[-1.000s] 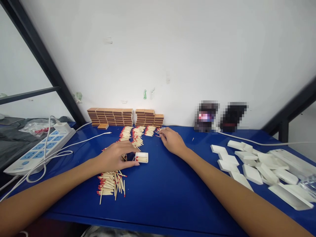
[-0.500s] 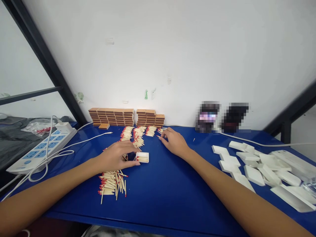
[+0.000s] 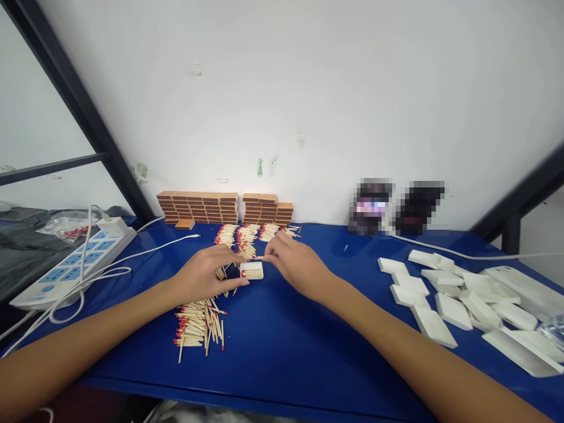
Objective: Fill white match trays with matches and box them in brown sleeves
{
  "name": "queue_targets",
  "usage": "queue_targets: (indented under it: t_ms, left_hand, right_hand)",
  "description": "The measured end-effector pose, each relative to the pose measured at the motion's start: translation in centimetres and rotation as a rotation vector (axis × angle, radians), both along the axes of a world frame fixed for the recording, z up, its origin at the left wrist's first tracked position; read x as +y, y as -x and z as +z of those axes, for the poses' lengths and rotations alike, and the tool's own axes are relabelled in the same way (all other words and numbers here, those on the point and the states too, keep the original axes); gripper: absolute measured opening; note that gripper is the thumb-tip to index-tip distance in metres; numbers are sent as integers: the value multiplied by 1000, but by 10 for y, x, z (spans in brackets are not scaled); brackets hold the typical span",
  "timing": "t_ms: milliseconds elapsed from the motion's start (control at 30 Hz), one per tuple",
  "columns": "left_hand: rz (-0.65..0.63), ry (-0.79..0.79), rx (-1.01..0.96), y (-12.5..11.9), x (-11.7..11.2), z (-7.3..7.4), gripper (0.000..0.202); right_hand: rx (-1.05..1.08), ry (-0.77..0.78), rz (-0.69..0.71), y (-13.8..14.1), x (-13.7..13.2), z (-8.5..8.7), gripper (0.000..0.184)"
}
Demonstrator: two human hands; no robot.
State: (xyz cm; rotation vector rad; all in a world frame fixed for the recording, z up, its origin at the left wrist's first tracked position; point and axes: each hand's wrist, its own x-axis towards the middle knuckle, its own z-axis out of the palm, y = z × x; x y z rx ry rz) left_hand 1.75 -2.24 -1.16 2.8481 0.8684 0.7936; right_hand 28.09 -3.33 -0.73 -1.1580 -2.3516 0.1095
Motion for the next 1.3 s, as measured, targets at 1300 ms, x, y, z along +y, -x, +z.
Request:
queue_targets:
  t_ms: [1300]
  left_hand:
    - [-36,37,5,0,-2,0,34]
  right_hand:
    - [18,86,-487,-35,65,-37,14]
